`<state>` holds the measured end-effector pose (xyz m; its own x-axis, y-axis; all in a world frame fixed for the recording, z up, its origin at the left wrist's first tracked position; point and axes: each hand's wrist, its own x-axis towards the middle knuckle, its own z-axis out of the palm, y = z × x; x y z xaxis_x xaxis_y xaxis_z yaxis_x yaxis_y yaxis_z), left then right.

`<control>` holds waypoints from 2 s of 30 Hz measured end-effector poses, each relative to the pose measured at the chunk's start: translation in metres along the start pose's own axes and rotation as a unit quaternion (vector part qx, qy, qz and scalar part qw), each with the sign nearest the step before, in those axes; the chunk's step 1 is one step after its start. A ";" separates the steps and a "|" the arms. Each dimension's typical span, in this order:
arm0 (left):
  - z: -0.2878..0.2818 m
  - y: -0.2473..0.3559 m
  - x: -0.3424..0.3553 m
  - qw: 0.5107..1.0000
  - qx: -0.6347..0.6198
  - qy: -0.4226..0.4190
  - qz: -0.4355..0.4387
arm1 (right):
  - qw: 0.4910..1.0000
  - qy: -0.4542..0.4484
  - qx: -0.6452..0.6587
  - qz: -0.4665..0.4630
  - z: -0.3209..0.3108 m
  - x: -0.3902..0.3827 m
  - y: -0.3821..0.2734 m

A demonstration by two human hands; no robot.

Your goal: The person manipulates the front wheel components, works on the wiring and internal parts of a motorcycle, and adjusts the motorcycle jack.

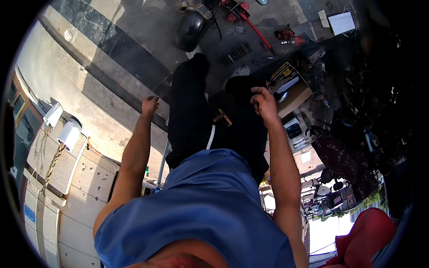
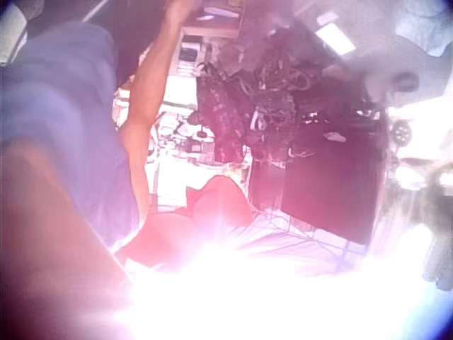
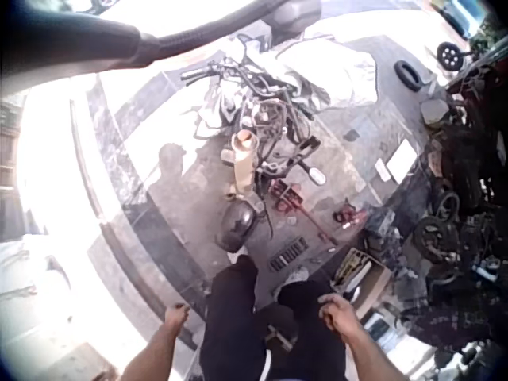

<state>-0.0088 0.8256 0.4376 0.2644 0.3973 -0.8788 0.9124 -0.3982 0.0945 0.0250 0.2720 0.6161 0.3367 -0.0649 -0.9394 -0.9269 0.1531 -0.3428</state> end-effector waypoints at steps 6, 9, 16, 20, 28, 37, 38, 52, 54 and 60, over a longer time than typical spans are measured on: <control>0.131 -0.092 0.060 0.905 -0.340 -0.017 -0.256 | 0.997 -0.002 -0.080 -0.006 0.022 0.106 0.007; 0.175 -0.160 0.148 0.830 -0.490 -0.083 -0.253 | 0.993 -0.024 -0.116 -0.026 0.035 0.186 0.016; 0.242 -0.156 0.199 0.788 -0.561 0.094 -0.238 | 0.946 0.052 -0.305 -0.098 0.054 0.440 0.084; 0.263 -0.171 0.198 0.782 -0.575 0.130 -0.201 | 0.887 0.146 -0.429 -0.089 0.075 0.550 0.143; 0.210 -0.189 0.204 0.843 -0.480 0.214 -0.116 | 0.874 0.189 -0.436 -0.103 0.086 0.589 0.133; 0.125 -0.161 0.197 0.920 -0.271 0.281 -0.033 | 0.904 0.271 -0.284 -0.171 0.062 0.583 0.162; 0.116 -0.154 0.196 0.927 -0.245 0.283 -0.021 | 0.924 0.262 -0.221 -0.171 0.064 0.580 0.156; 0.013 -0.021 0.115 0.928 0.047 0.358 0.097 | 0.830 0.522 -0.046 -0.191 -0.268 0.344 0.263; -0.041 0.010 0.134 0.915 0.065 0.364 0.159 | 0.835 0.533 0.002 -0.132 -0.331 0.374 0.376; -0.035 0.155 0.042 0.856 -0.008 0.374 0.357 | 0.868 0.466 -0.093 -0.146 -0.281 0.356 0.356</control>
<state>0.1545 0.8092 0.4318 0.8768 0.4783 -0.0489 0.4374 -0.7512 0.4944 -0.2315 0.0258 0.1621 0.3608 -0.8565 -0.3692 -0.8649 -0.1591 -0.4762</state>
